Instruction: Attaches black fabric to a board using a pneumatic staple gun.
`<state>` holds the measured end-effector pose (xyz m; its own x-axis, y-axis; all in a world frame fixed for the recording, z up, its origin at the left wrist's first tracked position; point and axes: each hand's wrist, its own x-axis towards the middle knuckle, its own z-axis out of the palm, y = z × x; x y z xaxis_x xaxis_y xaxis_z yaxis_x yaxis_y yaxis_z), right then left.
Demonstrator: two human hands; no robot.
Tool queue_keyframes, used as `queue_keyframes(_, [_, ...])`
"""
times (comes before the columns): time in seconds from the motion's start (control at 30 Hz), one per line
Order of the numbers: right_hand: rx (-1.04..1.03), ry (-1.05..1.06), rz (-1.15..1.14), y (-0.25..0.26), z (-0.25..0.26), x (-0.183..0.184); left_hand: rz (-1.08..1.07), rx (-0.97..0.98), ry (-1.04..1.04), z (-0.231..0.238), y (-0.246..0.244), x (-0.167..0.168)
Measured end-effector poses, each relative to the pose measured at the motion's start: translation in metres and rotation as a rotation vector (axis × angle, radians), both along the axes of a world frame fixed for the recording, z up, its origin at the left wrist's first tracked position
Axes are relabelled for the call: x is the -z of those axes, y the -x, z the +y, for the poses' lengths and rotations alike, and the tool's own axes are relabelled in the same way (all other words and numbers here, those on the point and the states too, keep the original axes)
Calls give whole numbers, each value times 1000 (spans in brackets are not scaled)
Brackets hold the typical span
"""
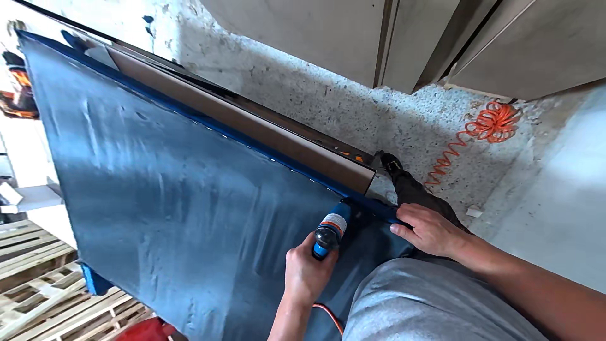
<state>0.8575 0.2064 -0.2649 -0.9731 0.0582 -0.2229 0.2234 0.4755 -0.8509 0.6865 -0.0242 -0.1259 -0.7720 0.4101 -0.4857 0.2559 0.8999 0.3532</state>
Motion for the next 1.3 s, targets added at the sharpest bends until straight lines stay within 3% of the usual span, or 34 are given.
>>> queue_keyframes(0.37, [12,19,-18,-1,1,1,-42,-102,-75,-1,-42,-5])
queue_keyframes(0.57, [-9,29,-55,1,1,1,92,-13,10,2,-25,-1])
queue_keyframes(0.7, [-7,34,-53,0,1,0,40,-25,40,5,-18,-3])
queue_keyframes(0.93, [15,60,-48,-2,1,2,-11,-25,-8,9,-57,-1])
queue_keyframes(1.3, [1,55,-73,-1,1,1,136,2,-1,-5,-24,3])
